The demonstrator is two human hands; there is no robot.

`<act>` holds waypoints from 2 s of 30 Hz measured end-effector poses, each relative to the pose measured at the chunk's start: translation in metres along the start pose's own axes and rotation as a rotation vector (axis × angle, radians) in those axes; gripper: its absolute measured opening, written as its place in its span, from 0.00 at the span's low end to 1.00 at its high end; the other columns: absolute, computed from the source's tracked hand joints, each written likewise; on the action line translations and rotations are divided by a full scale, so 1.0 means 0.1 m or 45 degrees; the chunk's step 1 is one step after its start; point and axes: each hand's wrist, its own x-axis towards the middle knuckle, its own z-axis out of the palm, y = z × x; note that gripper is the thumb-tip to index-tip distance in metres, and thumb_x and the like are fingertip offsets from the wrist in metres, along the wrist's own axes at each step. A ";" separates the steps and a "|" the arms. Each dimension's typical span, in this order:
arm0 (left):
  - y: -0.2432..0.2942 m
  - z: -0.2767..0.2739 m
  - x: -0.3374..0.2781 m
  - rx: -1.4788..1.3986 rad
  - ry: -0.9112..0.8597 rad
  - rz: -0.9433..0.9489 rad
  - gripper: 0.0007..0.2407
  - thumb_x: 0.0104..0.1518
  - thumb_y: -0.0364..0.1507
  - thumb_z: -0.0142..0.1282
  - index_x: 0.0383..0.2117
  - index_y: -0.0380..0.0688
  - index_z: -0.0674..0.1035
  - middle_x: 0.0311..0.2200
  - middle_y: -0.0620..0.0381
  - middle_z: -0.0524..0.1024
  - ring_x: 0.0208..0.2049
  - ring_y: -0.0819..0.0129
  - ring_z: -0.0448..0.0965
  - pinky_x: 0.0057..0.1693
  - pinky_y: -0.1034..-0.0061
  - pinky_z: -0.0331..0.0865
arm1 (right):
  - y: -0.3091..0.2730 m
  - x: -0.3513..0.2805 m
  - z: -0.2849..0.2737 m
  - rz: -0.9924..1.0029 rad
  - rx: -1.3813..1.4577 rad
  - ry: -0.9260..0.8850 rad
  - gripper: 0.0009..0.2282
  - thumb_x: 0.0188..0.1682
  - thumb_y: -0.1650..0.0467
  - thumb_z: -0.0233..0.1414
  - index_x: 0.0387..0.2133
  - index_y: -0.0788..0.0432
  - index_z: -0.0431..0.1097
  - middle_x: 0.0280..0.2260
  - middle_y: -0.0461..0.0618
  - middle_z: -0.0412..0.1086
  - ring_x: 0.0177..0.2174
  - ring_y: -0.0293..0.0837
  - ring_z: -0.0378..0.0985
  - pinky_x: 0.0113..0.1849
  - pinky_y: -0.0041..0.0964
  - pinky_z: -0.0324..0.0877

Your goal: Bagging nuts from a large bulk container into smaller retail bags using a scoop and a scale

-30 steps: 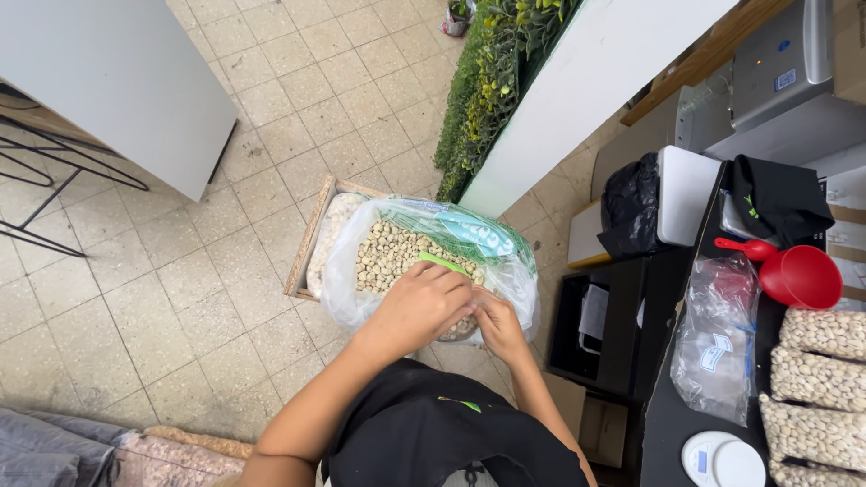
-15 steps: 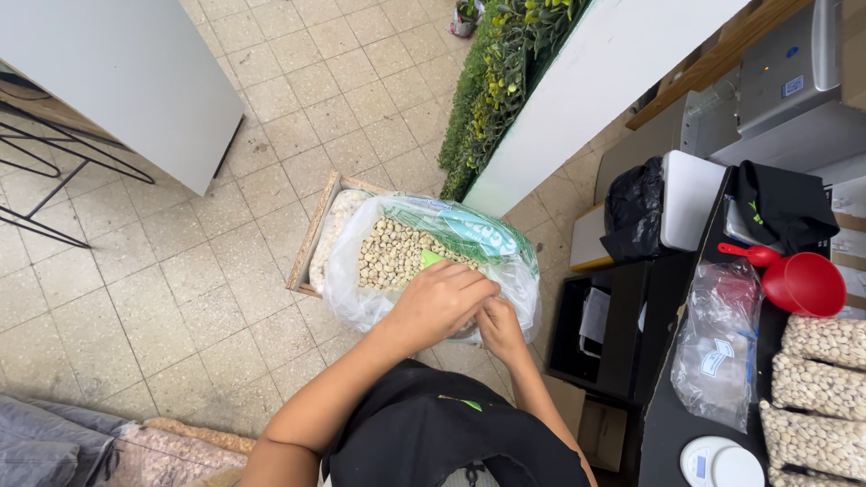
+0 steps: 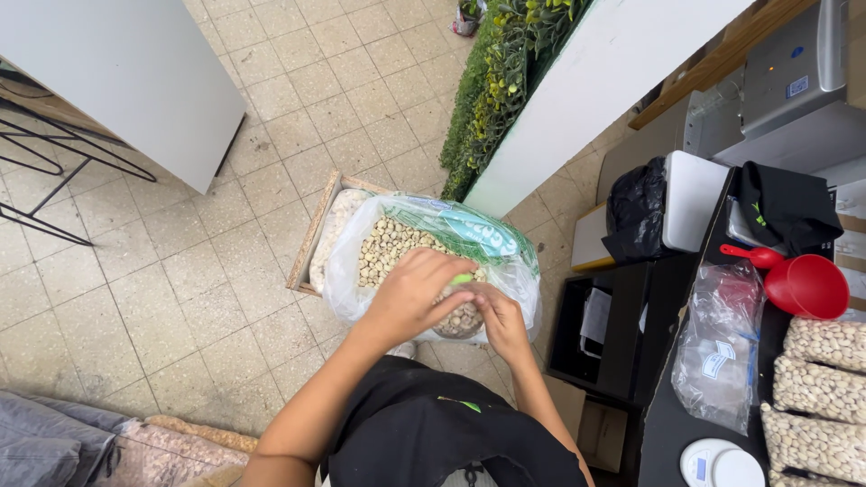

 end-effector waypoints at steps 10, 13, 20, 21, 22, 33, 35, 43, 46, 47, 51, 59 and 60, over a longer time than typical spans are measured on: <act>-0.47 0.28 -0.45 -0.725 0.075 -0.462 0.41 0.40 0.30 0.76 0.65 0.41 0.63 0.61 0.39 0.69 0.65 0.41 0.64 0.68 0.46 0.57 | -0.05 -0.06 -0.02 0.156 0.130 0.226 0.15 0.58 0.69 0.43 0.40 0.64 0.79 0.39 0.62 0.80 0.47 0.57 0.79 0.50 0.52 0.69; -0.49 0.44 -0.44 -0.777 -0.033 -0.509 0.37 0.41 0.28 0.75 0.62 0.38 0.69 0.58 0.37 0.72 0.64 0.37 0.64 0.68 0.43 0.55 | 0.01 -0.12 0.02 0.205 0.259 0.394 0.16 0.59 0.68 0.41 0.40 0.65 0.78 0.39 0.61 0.80 0.46 0.50 0.78 0.50 0.49 0.69; -0.39 0.77 -0.34 -0.842 0.171 -0.297 0.09 0.58 0.25 0.60 0.43 0.41 0.84 0.45 0.45 0.83 0.51 0.46 0.80 0.57 0.51 0.71 | 0.26 -0.29 0.03 0.187 0.410 0.544 0.17 0.59 0.66 0.43 0.39 0.67 0.78 0.37 0.62 0.79 0.44 0.50 0.79 0.49 0.47 0.70; -0.38 0.81 -0.33 -0.857 0.200 -0.285 0.07 0.60 0.25 0.58 0.41 0.41 0.85 0.43 0.46 0.84 0.49 0.48 0.82 0.56 0.53 0.72 | 0.36 -0.32 0.01 0.177 0.445 0.565 0.16 0.59 0.66 0.43 0.39 0.67 0.77 0.37 0.62 0.79 0.44 0.48 0.78 0.49 0.46 0.70; -0.36 0.85 -0.33 -0.856 0.200 -0.286 0.07 0.60 0.25 0.58 0.41 0.41 0.85 0.43 0.46 0.84 0.49 0.48 0.82 0.56 0.53 0.72 | 0.27 -0.32 -0.01 0.178 0.447 0.565 0.16 0.59 0.66 0.43 0.39 0.67 0.77 0.37 0.62 0.79 0.44 0.48 0.78 0.49 0.46 0.70; 0.04 1.18 -0.08 -0.885 0.256 -0.081 0.09 0.65 0.26 0.50 0.36 0.36 0.84 0.40 0.45 0.84 0.48 0.44 0.82 0.54 0.53 0.73 | 0.00 -0.53 -0.57 -0.031 0.141 0.532 0.21 0.59 0.62 0.42 0.34 0.65 0.79 0.32 0.60 0.80 0.41 0.54 0.82 0.46 0.49 0.71; 0.16 1.28 -0.02 -0.891 0.249 -0.047 0.08 0.64 0.26 0.51 0.36 0.35 0.83 0.40 0.45 0.84 0.48 0.44 0.82 0.53 0.53 0.73 | 0.19 -0.68 -0.73 -0.066 0.103 0.551 0.21 0.58 0.62 0.42 0.33 0.65 0.80 0.32 0.59 0.81 0.41 0.55 0.82 0.46 0.48 0.71; 0.71 1.65 0.24 -0.917 0.221 -0.003 0.07 0.63 0.22 0.51 0.34 0.35 0.83 0.39 0.46 0.84 0.47 0.45 0.83 0.53 0.54 0.73 | 0.39 -1.10 -1.28 -0.160 0.173 0.632 0.23 0.57 0.58 0.44 0.34 0.67 0.78 0.33 0.63 0.79 0.42 0.60 0.82 0.48 0.51 0.71; 0.83 1.89 0.26 -0.953 0.272 -0.024 0.08 0.65 0.25 0.51 0.34 0.34 0.83 0.38 0.46 0.84 0.47 0.46 0.83 0.53 0.56 0.73 | 0.42 -1.23 -1.46 -0.159 0.176 0.594 0.28 0.49 0.50 0.51 0.39 0.67 0.77 0.39 0.61 0.79 0.47 0.57 0.79 0.51 0.51 0.68; 0.88 1.95 0.28 -0.987 0.279 -0.030 0.08 0.64 0.25 0.51 0.34 0.33 0.83 0.38 0.45 0.84 0.47 0.45 0.83 0.53 0.56 0.73 | 0.42 -1.26 -1.50 -0.172 0.179 0.532 0.30 0.45 0.49 0.56 0.43 0.66 0.75 0.42 0.61 0.76 0.50 0.56 0.75 0.54 0.51 0.65; 1.05 2.27 0.33 -1.065 0.275 -0.047 0.07 0.64 0.23 0.52 0.34 0.32 0.83 0.37 0.44 0.84 0.46 0.47 0.83 0.52 0.56 0.74 | 0.68 -1.56 -1.81 -0.174 0.101 0.364 0.38 0.31 0.53 0.69 0.51 0.66 0.69 0.51 0.63 0.71 0.56 0.57 0.68 0.60 0.55 0.55; 1.57 2.89 0.51 -1.152 0.215 0.001 0.09 0.66 0.25 0.52 0.33 0.32 0.83 0.36 0.43 0.84 0.44 0.47 0.84 0.50 0.58 0.74 | 1.10 -2.23 -2.16 -0.044 0.011 0.507 0.46 0.19 0.63 0.78 0.54 0.63 0.60 0.53 0.62 0.64 0.58 0.60 0.64 0.61 0.59 0.52; 1.62 2.97 0.54 -1.176 0.193 0.005 0.09 0.66 0.25 0.51 0.33 0.33 0.82 0.36 0.43 0.84 0.44 0.48 0.84 0.49 0.58 0.74 | 1.16 -2.34 -2.20 0.011 0.014 0.551 0.47 0.19 0.65 0.78 0.54 0.64 0.59 0.53 0.62 0.63 0.58 0.59 0.64 0.61 0.59 0.52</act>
